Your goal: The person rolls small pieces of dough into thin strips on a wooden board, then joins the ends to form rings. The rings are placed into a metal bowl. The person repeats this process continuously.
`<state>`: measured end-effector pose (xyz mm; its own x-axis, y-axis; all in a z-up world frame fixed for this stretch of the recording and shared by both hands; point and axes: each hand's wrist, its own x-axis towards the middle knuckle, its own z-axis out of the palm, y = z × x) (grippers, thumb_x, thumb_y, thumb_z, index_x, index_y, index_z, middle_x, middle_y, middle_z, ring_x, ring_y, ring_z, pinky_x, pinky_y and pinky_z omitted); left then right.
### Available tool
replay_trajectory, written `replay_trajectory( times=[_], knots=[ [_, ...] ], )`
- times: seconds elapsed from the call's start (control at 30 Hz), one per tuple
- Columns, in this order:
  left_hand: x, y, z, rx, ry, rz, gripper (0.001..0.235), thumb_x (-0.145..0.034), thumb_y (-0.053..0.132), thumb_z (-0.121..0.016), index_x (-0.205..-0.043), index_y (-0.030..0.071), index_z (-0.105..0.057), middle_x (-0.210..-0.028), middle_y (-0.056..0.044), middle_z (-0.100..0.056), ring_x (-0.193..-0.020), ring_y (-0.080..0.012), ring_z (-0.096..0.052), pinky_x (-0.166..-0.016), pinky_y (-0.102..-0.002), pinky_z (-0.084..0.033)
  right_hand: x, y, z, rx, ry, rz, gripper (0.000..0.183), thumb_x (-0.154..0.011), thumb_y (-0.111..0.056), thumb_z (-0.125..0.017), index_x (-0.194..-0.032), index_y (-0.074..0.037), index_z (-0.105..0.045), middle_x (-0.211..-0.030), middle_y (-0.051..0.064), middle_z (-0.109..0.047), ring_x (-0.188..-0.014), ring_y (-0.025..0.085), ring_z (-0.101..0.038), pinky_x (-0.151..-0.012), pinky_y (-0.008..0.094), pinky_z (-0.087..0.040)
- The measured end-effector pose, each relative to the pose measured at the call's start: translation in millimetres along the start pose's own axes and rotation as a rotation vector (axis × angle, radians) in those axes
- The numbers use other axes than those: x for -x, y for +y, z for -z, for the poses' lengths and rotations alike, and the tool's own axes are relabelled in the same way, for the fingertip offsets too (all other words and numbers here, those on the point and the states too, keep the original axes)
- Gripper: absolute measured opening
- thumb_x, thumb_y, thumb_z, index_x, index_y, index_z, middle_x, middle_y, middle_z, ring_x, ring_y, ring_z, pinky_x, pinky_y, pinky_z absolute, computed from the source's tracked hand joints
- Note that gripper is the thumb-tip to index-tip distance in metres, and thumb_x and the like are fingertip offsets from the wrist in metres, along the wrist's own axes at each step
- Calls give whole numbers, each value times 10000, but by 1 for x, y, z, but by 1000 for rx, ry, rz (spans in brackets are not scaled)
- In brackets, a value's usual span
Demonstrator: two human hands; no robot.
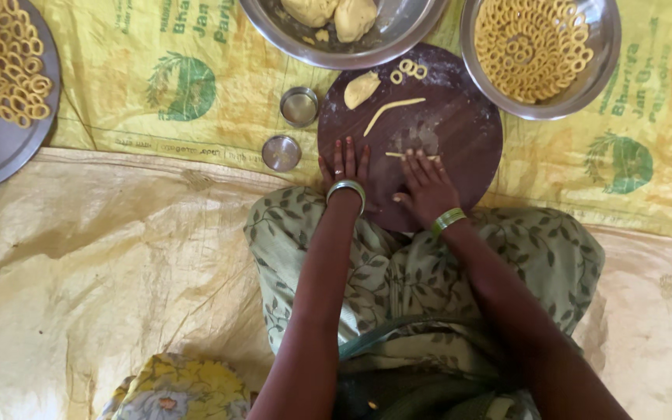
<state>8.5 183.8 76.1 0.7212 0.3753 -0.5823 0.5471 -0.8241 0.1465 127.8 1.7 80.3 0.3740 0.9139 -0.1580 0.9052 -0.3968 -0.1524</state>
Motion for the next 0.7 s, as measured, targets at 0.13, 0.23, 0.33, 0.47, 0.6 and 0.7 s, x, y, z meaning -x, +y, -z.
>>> replay_trajectory(
  times=[0.13,0.23,0.33,0.47,0.6,0.7],
  knots=[
    [-9,0,-15,14,-19,16,1516,-547,798,-824,-1647,294,91,-1719,-127,200,-1577,-365,180,-1168,-740,60,-44,19,-20,126,0,-121,896,-963,-639,-461,-1635,-93,-233,-1714,85,-221,-1577,241,-163,-1274,502,-119],
    [-14,1,-20,-40,455,13,1486,-477,797,-813,-1589,330,55,-1690,-116,162,-1545,-369,157,-1108,-762,47,-75,35,-21,189,25,-180,905,-969,-650,-454,-1630,-78,-221,-1711,96,-218,-1580,240,-155,-1265,501,-103],
    [-16,-1,-19,-18,212,14,1518,-494,817,-810,-1622,316,73,-1704,-121,179,-1560,-359,170,-1144,-747,50,-72,32,-20,177,-8,-195,951,-937,-691,-454,-1615,-69,-210,-1694,114,-204,-1570,247,-140,-1243,525,-86],
    [-14,-2,-20,7,-50,7,1554,-515,813,-828,-1650,281,92,-1714,-129,209,-1572,-371,191,-1162,-743,54,-24,2,-19,150,-20,-140,976,-898,-698,-461,-1623,-94,-210,-1696,105,-201,-1562,252,-134,-1232,552,-81],
    [-12,-3,-25,-2,123,-7,1564,-486,789,-847,-1652,285,67,-1714,-146,168,-1570,-380,161,-1161,-761,46,12,-22,-9,124,-53,-95,949,-910,-686,-464,-1630,-111,-240,-1705,79,-208,-1578,236,-130,-1252,552,-89],
    [-20,-2,-26,-115,310,32,1458,-548,722,-840,-1620,292,50,-1707,-149,148,-1568,-386,145,-1166,-762,37,18,-34,-3,176,-53,-80,913,-932,-677,-466,-1615,-107,-261,-1703,67,-211,-1580,219,-136,-1249,564,-95]
  ],
)
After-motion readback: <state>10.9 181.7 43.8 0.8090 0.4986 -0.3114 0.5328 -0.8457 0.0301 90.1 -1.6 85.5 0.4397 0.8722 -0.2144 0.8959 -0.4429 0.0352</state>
